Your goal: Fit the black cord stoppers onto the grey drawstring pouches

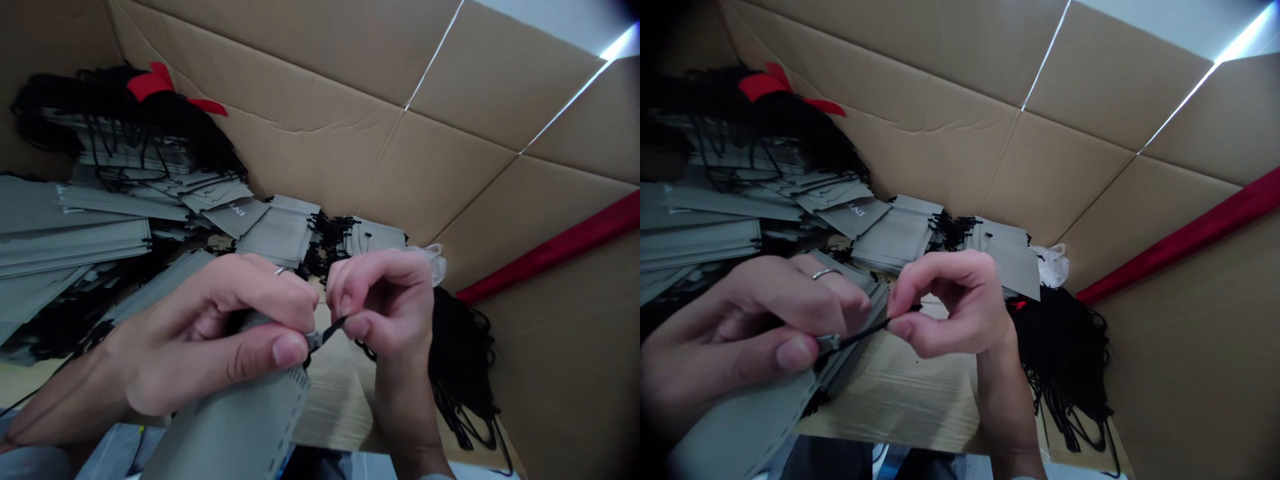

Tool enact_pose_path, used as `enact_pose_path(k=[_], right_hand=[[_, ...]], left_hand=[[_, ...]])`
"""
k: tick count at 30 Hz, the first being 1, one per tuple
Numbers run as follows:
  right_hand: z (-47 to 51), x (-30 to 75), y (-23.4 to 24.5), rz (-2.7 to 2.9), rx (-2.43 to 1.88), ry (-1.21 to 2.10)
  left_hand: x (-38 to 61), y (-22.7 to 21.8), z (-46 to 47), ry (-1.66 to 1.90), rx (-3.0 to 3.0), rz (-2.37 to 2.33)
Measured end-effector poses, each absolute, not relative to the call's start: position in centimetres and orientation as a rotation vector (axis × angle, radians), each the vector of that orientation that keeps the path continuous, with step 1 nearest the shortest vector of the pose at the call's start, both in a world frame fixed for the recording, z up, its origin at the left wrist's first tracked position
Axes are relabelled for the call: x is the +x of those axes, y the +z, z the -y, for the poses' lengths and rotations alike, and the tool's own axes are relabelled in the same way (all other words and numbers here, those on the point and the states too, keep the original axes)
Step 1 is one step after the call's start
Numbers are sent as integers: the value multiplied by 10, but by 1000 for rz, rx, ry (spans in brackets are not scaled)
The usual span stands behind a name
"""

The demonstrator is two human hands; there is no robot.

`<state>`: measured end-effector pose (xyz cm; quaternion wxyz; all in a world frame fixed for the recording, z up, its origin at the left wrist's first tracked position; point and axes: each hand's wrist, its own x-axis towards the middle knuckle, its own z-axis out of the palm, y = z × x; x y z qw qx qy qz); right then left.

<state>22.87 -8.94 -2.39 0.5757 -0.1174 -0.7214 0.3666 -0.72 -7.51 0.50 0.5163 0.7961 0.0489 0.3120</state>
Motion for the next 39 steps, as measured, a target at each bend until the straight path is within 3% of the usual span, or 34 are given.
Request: enact_pose_path(k=[4, 8, 19, 28, 32, 34, 36, 39], right_hand=[[82, 231, -25, 1639, -445, 953], [75, 239, -21, 1583, -578, 950], [70, 267, -12, 1519, -953, 237], [82, 232, -13, 1933, -1001, -418], [78, 208, -26, 1640, -1023, -634], [76, 201, -32, 1621, -1047, -464], [73, 197, -37, 1709, -1057, -56], [66, 189, -42, 1710, -938, 523]], left_hand=[[-2, 0, 90, 1033, 1962, -426], [3, 2, 68, 1010, 2208, -337], [-2, -2, 6, 676, 2350, -548], [-5, -3, -2, 1062, 2592, -850], [-8, -1, 3, 1290, 2565, -883], [-10, 1, 5, 1478, 2476, -938], [-11, 2, 8, 1557, 2436, -943], [-10, 2, 11, 1408, 2571, -821]])
